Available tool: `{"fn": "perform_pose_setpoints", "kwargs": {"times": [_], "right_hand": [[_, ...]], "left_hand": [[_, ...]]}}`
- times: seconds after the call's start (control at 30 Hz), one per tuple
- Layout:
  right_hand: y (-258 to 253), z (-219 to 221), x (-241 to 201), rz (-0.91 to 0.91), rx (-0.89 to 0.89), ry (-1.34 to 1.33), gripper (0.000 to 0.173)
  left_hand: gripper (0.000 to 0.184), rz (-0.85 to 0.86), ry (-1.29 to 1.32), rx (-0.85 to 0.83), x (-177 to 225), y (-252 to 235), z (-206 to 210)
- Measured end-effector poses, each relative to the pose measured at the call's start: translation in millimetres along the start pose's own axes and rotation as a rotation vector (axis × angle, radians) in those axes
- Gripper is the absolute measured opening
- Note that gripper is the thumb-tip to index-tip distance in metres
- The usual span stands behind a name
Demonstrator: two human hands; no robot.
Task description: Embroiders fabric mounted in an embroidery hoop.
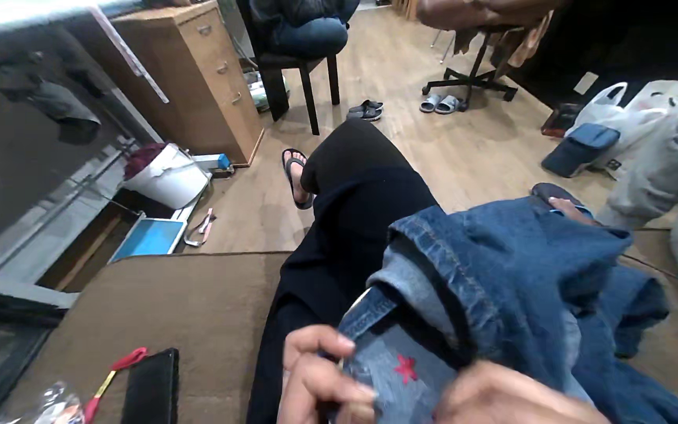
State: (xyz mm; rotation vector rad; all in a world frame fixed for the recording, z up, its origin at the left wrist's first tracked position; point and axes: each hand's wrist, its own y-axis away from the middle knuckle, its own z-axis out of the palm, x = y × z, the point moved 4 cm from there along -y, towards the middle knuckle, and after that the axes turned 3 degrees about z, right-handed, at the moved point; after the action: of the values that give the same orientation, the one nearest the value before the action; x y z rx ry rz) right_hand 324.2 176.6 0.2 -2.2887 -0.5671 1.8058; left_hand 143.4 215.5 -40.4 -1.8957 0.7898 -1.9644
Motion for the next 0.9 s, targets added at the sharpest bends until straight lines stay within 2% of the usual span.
{"fn": "perform_pose_setpoints", "kwargs": {"times": [0.13,0.2,0.33,0.4,0.5,0.57,0.67,0.9], "right_hand": [[7.7,10.2,24.5,0.090,0.061,-0.019,0.010],[10.6,13.0,26.3,0.093,0.071,-0.014,0.010],[11.5,18.0,24.7,0.045,0.089,0.075,0.009],[11.7,19.0,24.0,0.022,0.095,0.122,0.010],[12.1,19.2,23.9,0.018,0.098,0.138,0.011],[12.9,18.7,24.8,0.016,0.094,0.129,0.012],[13.9,15.9,25.6,0.031,0.096,0.113,0.012],[15.7,16.4,27.9,0.019,0.100,0.076,0.013]], "left_hand": [[0.009,-0.218,0.112,-0.022,-18.6,15.1,-10.1],[0.009,-0.256,0.100,-0.018,-15.4,21.7,-20.2],[0.010,-0.057,-0.127,0.017,11.0,16.9,-40.8],[0.009,0.027,-0.083,-0.033,29.1,8.4,-40.4],[0.005,0.021,0.008,-0.194,46.0,2.4,-27.3],[0.006,0.030,-0.024,-0.226,46.8,2.3,-18.4],[0.013,0.028,-0.123,-0.233,41.3,4.5,-15.3],[0.007,-0.030,-0.347,-0.177,34.7,11.9,-17.8]]}}
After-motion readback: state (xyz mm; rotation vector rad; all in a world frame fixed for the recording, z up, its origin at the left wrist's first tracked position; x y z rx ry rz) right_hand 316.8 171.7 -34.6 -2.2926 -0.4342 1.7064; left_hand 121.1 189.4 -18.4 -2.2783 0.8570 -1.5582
